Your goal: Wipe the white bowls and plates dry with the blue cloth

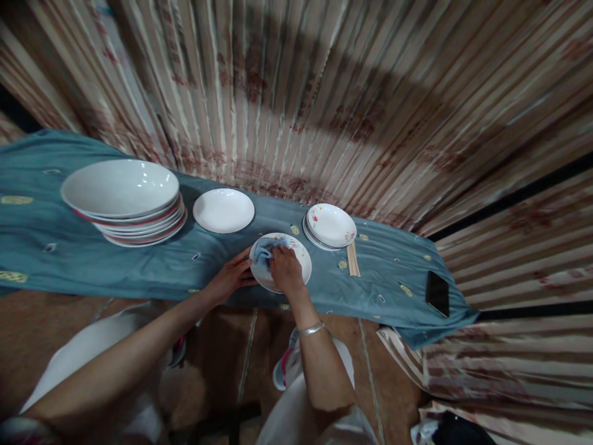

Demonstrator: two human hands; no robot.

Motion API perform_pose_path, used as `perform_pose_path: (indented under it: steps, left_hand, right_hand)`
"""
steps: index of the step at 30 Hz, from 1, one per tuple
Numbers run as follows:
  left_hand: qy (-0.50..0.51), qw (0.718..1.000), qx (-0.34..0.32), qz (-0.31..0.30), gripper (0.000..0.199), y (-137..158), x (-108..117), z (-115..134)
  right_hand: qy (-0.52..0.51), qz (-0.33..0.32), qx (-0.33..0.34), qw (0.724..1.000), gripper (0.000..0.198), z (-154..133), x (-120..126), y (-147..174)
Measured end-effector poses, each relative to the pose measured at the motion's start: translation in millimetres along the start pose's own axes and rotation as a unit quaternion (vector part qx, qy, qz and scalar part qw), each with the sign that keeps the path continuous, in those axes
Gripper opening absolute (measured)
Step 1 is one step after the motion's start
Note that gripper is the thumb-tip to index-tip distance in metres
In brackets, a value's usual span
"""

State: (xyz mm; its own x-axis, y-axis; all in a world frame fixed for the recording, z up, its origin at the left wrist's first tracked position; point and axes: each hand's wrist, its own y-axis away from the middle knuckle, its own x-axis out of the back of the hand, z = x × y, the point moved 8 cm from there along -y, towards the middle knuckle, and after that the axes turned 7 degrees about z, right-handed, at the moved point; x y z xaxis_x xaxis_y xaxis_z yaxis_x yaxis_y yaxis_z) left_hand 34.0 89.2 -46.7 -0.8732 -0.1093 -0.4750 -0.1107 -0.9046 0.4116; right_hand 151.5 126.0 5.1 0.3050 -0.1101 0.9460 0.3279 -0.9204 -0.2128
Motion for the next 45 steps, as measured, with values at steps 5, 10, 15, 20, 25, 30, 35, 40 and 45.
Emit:
perform_pose_path:
  steps: [5,10,15,20,25,30,35,40,45]
  left_hand:
    - [-0.032,0.999,-0.038,-0.011,0.070,-2.1,0.1,1.2]
    - [-0.171,0.974,-0.149,-0.021,0.067,-3.8,1.5,16.3]
    - [-0.415,0.856,-0.308,0.019,0.046,-3.8,10.0,36.7]
    - [-0.520,0.746,-0.410,0.067,0.050,1.8,12.7,46.8]
    - [-0.591,0.624,-0.509,-0.042,0.057,36.7,-27.5,37.6]
    - [-0.661,0.566,-0.474,-0.133,0.050,49.7,-55.5,8.1]
    - [-0.681,0.577,-0.435,-0.122,0.042,38.7,-61.0,-4.9]
    - [-0.687,0.574,-0.430,-0.115,0.030,36.0,-64.2,-7.9]
    - [-0.671,0.589,-0.437,-0.107,0.028,37.3,-68.4,-5.7]
  right_hand:
    - [0.027,-0.018,-0.042,0.999,0.034,19.9,5.2,3.2]
    - [-0.029,-0.030,-0.072,0.997,0.030,33.5,10.4,6.6]
    - [-0.207,-0.033,-0.077,0.975,0.018,37.2,12.0,9.4]
    - [-0.417,-0.006,-0.097,0.903,0.017,44.9,18.4,12.7]
    - [-0.544,0.017,-0.168,0.822,0.022,54.6,23.7,18.0]
    - [-0.620,0.028,-0.203,0.757,0.023,54.1,30.2,19.5]
    - [-0.641,0.036,-0.203,0.739,0.019,52.9,34.9,19.3]
    - [-0.660,0.037,-0.204,0.722,0.018,50.1,41.2,18.9]
    - [-0.698,0.058,-0.217,0.680,0.020,46.1,51.6,19.0]
